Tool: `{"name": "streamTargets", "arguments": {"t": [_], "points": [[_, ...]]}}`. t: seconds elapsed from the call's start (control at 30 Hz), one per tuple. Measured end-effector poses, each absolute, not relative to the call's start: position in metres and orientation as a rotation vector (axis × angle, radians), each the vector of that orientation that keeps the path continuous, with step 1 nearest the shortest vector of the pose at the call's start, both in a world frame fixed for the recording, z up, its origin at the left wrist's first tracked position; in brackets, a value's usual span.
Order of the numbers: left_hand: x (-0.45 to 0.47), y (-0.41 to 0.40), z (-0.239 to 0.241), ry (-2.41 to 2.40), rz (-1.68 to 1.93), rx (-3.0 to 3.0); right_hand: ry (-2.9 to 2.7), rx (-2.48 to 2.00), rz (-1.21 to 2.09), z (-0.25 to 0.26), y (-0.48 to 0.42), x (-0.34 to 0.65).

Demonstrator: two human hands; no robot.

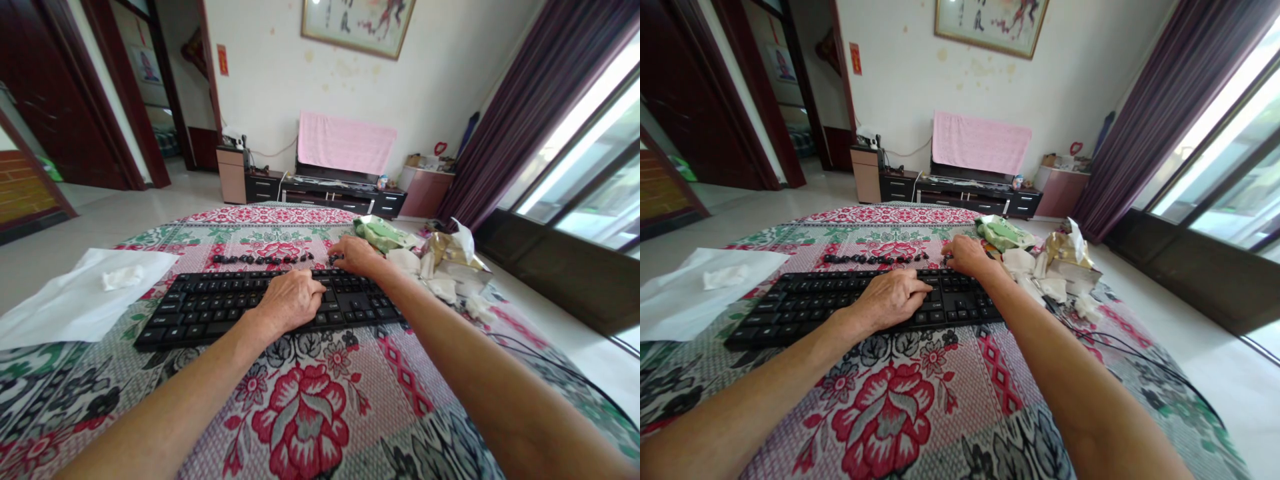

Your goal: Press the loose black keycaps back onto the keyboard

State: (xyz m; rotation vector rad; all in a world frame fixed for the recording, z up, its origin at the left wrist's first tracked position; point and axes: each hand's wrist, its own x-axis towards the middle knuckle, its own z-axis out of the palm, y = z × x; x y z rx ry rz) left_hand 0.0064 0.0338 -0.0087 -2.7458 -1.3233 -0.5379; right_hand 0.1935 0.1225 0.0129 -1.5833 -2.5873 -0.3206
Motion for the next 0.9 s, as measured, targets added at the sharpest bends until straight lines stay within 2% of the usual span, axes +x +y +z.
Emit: {"name": "streamTargets", "arguments": {"t": [0.33, 0.5, 0.7, 0.9], "points": [[0.006, 0.035, -0.009, -1.330, -0.522, -2.744, -2.663, -1.657, -0.265, 0.013, 0.129, 0.188], [0.006, 0.035, -0.010, -1.326, -0.548, -2.750, -2.601, -1.510, -0.233, 0.016, 0.124, 0.192], [0.006, 0.035, -0.011, -1.355, -0.579, -2.748, -2.510, -1.343, 0.050, 0.034, 0.085, 0.203], [0.006, 0.034, -0.010, -1.346, -0.533, -2.730, -2.468, -1.373, 0.250, 0.038, 0.056, 0.218]]}}
